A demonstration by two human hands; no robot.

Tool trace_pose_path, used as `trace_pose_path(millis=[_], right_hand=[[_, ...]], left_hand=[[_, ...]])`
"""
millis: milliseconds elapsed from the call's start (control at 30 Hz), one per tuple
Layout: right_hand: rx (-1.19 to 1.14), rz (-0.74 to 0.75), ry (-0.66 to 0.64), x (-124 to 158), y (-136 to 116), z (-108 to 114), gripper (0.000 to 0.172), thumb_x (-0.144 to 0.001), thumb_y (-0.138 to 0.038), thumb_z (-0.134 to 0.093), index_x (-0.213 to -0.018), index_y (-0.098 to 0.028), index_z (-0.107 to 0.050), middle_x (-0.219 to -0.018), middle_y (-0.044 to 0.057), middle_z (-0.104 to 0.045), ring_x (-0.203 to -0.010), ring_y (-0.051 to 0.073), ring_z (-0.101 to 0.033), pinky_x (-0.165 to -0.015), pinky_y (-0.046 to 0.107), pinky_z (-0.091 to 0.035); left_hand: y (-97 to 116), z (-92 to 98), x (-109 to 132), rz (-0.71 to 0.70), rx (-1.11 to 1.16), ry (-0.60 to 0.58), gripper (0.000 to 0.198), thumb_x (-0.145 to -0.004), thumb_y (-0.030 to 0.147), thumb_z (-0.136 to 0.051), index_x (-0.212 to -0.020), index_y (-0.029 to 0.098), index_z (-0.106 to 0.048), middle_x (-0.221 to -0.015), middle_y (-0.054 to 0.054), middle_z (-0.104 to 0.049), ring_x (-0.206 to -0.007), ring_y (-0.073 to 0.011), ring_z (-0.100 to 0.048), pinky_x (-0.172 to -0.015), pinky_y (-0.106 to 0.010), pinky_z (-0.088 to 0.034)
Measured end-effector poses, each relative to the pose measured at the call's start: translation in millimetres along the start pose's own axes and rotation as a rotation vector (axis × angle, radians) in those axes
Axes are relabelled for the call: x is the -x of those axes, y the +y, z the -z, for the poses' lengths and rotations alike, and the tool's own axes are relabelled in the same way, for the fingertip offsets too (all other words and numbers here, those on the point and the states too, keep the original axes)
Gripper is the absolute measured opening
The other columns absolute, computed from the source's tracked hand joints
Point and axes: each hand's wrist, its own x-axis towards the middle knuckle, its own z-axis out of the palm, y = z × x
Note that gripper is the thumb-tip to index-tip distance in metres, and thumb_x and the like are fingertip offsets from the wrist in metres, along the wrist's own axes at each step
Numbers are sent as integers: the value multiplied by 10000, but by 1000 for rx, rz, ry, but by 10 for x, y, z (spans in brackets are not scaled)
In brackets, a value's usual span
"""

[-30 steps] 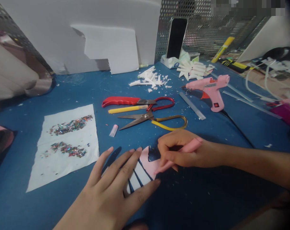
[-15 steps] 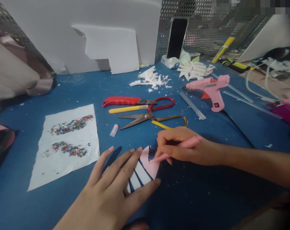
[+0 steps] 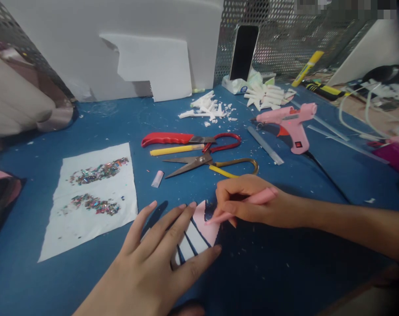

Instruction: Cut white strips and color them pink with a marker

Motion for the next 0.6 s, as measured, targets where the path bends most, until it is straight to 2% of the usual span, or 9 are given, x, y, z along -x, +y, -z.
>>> trace_pose_path(millis=[167,300,400,500,600], right_hand=[[-32,6,19,1,-2,4,281,-966,-305,-497,-761,-127,-568,-758,3,-614,-628,65,-571,-584,173,-420],[-22,2,-2,5,-34,6,326,-981,-280,-459,-741,-112,-602,-711,-4,-599,-573,46,-557,-548,155,-410],[-34,13,22,7,-51,6,303,-977,-272,-465,-761,-111,-605,-735,-2,-609,-590,50,-568,-558,154,-421],[-38,16,-24,7,-47,4,334,-975,-276,-456,-751,-101,-630,-692,-3,-593,-557,52,-553,-517,155,-409],[-28,27,27,7,-34,2,320,-978,-265,-451,-772,-103,-635,-708,-3,-590,-584,50,-559,-552,156,-423]], left_hand=[[-3,-3,4,16,5,-12,561,-882,539,-471,-1409,384,-358,-1458,-135,-385,-1375,-339,-310,-1098,-591,-105],[-37,-34,12,3,43,35,580,-862,551,-484,-1404,382,-369,-1474,-106,-379,-1361,-326,-342,-1125,-547,-56],[-53,-49,14,5,61,28,601,-847,557,-500,-1407,388,-359,-1476,-92,-383,-1366,-312,-336,-1132,-533,-43],[-49,-48,14,6,59,16,615,-844,558,-504,-1414,389,-345,-1483,-99,-371,-1378,-310,-316,-1129,-535,-42],[-36,-44,16,4,51,16,616,-845,560,-504,-1414,386,-345,-1482,-108,-370,-1382,-316,-307,-1121,-546,-58]])
